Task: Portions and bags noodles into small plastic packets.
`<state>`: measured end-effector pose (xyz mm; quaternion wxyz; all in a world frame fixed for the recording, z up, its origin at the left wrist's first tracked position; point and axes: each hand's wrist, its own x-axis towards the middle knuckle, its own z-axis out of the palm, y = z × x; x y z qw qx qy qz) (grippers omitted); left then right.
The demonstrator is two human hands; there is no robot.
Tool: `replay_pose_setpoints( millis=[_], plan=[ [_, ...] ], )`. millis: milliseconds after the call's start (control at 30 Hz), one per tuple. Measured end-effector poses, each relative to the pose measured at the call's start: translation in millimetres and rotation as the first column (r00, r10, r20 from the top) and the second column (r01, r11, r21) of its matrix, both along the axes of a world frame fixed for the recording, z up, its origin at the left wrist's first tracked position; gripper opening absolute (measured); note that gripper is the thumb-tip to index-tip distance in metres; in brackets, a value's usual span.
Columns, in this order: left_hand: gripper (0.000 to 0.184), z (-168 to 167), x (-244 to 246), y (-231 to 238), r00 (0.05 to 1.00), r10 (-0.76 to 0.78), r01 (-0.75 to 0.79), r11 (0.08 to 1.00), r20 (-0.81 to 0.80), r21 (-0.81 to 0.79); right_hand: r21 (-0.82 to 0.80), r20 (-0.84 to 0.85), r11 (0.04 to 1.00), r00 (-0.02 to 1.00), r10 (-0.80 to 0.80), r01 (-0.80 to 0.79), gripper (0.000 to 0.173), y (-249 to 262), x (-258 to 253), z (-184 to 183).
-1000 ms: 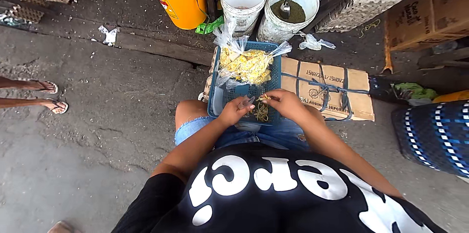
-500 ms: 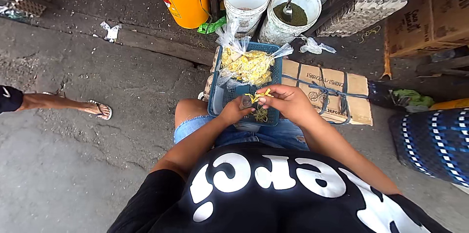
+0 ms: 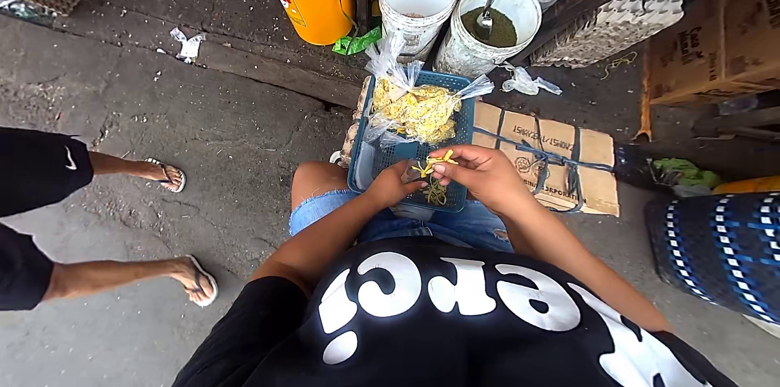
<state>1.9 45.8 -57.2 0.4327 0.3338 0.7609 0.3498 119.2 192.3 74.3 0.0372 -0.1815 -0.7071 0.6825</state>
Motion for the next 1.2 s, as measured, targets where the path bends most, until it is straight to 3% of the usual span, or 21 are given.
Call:
replay_pose_setpoints(
  millis=[200,300,467,733,833,933,1033,1133,1200],
  plan=[
    [0.056,1,1,-1,1.000,-0.018,0.017,1.000,-0.018,-0.012,0.215,0.123,0.973,0.991,0.059,-0.085,0.015,-3,-12,-8],
    [0.056,2,1,-1,1.000,-0.020,0.020,1.000,-0.021,-0.003,0.412,0.125,0.897,0.985,0.117,-0.159,0.014,-3,-13,-8],
    [0.054,3,1,-2,1.000,0.002,-0.002,1.000,-0.014,0.008,0.586,0.092,0.785,0.979,0.179,-0.199,0.015,-1,-12,-16],
    [0.046,3,1,-3,0.999,0.020,-0.018,0.999,-0.042,0.049,0.633,0.100,0.752,0.983,0.152,-0.181,0.026,0,-11,-20],
    [0.040,1,3,-5,0.998,0.035,-0.031,0.996,-0.049,0.080,0.724,0.164,0.640,0.965,0.207,-0.260,0.029,1,-8,-20],
    [0.040,1,5,-4,0.997,0.038,-0.033,0.996,-0.066,0.084,0.773,0.257,0.513,0.924,0.282,-0.372,0.013,1,-11,-23],
    [0.033,-4,7,-6,0.988,0.096,-0.080,0.988,-0.122,0.134,0.756,0.125,0.582,0.939,0.320,-0.299,0.015,-1,-11,-17],
    [0.024,-13,10,-9,0.950,0.257,-0.207,0.943,-0.176,0.260,0.743,0.014,0.657,0.985,0.172,-0.126,0.032,10,-20,-16],
    [0.024,-18,10,-10,0.912,0.377,-0.312,0.893,-0.161,0.323,0.756,0.047,0.650,0.997,0.056,-0.072,0.031,20,-34,-34]
  ],
)
